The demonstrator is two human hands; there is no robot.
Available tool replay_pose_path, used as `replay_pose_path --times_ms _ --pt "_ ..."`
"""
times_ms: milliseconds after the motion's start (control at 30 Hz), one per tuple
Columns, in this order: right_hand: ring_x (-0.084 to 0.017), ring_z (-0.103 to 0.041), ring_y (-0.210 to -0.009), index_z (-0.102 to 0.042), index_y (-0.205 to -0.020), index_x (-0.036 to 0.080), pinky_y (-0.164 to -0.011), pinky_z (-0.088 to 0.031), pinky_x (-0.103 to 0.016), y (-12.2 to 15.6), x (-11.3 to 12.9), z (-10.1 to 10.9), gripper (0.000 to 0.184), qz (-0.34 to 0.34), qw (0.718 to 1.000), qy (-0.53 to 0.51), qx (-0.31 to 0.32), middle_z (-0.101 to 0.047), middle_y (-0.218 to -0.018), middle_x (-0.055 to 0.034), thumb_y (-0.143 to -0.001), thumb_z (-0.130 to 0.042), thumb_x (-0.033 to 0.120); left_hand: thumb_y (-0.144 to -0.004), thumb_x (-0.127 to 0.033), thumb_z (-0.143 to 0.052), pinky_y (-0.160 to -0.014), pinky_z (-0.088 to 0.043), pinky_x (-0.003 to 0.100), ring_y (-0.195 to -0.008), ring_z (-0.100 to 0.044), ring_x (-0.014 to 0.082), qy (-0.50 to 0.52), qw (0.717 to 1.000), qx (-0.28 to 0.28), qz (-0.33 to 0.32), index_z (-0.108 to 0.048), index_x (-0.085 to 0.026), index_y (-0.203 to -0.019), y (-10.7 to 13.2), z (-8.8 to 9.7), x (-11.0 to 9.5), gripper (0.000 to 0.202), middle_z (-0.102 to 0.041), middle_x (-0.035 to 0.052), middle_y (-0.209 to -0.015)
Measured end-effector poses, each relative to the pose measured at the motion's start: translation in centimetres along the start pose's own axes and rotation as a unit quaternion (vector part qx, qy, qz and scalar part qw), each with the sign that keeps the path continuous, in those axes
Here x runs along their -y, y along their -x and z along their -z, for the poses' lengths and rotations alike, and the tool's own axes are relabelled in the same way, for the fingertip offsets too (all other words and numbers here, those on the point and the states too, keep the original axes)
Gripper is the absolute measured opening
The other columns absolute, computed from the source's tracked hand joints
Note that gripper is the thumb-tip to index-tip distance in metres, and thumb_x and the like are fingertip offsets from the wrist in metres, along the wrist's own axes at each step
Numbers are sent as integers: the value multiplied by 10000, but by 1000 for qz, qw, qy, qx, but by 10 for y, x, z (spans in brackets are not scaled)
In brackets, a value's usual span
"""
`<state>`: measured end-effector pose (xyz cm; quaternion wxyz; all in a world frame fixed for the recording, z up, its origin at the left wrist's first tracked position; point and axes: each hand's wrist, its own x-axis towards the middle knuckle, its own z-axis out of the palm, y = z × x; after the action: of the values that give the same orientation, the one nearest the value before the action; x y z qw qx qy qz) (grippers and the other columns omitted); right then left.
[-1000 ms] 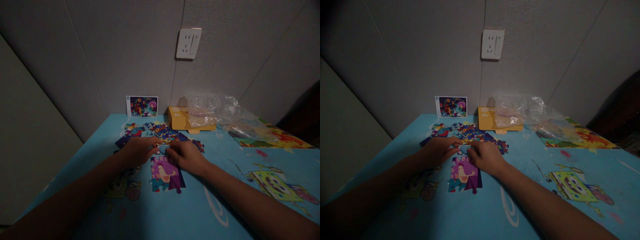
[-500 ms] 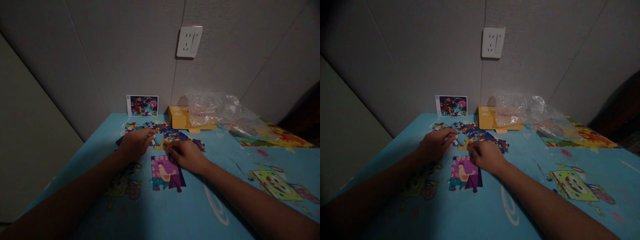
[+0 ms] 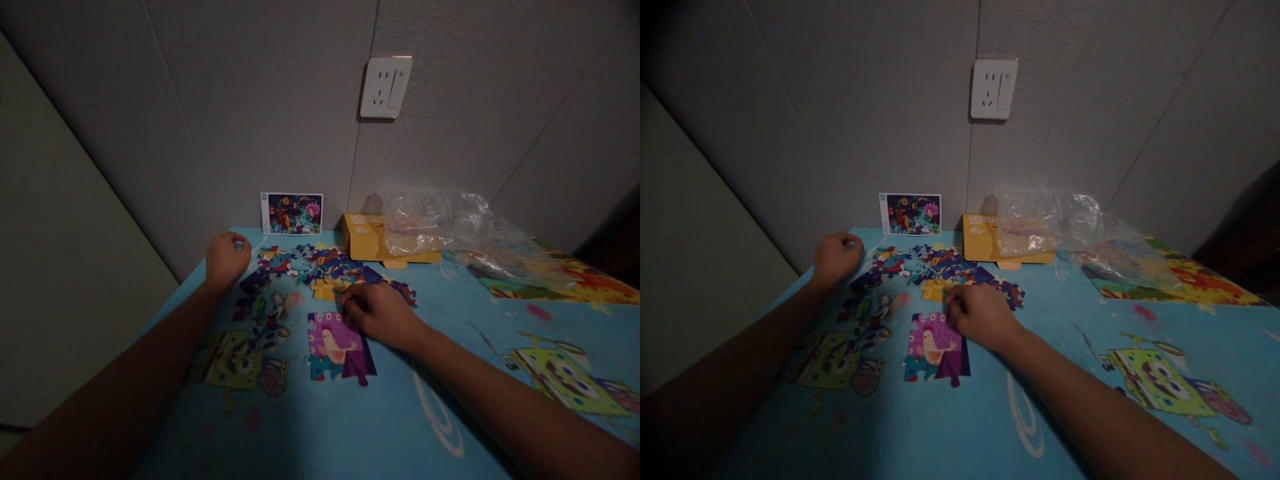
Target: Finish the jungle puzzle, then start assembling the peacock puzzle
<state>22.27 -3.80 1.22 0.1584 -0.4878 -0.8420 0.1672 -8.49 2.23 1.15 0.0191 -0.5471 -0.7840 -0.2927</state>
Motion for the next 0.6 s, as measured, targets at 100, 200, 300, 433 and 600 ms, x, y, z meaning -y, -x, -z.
replay_pose_path --times_ms 100,200,300,433,600 --pt "-162 -591 -611 -701 -839 202 -568 -296 -265 0 2 1 207 -2 1000 1 -3 -688 -704 -36 -779 -504 178 -844 -324 -430 -763 -503 326 -860 -658 241 9 999 11 45 -682 -152 -965 -13 -10 18 328 -709 96 -913" --pt "-174 -612 -643 -702 -813 203 -582 -301 -269 0 2 1 199 -8 1000 10 -13 -697 -709 -41 -770 -509 181 -846 -322 -430 -734 -495 302 -830 -660 225 4 998 -6 66 -682 -161 -953 -19 -18 24 317 -717 78 -885" --pt "-184 -620 -659 -715 -809 217 -585 -308 -269 1 2 1 211 -1 999 25 -28 -703 -712 -40 -760 -511 193 -805 -299 -492 -718 -487 297 -796 -660 231 -2 997 -14 76 -701 -183 -876 -20 -20 22 249 -717 65 -817" --pt "-188 -623 -656 -728 -828 232 -572 -300 -269 3 4 2 227 1 998 44 -39 -713 -720 -39 -749 -517 205 -859 -298 -418 -668 -484 334 -796 -657 272 -5 994 -52 94 -691 -167 -1028 -13 -12 17 346 -714 120 -882" --pt "-196 -626 -652 -731 -823 231 -552 -280 -281 2 3 4 219 -22 995 80 -56 -729 -752 -61 -775 -517 223 -865 -362 -456 -668 -461 367 -794 -649 304 -70 997 -20 -2 -699 -260 -1085 4 -2 -5 343 -723 99 -883"
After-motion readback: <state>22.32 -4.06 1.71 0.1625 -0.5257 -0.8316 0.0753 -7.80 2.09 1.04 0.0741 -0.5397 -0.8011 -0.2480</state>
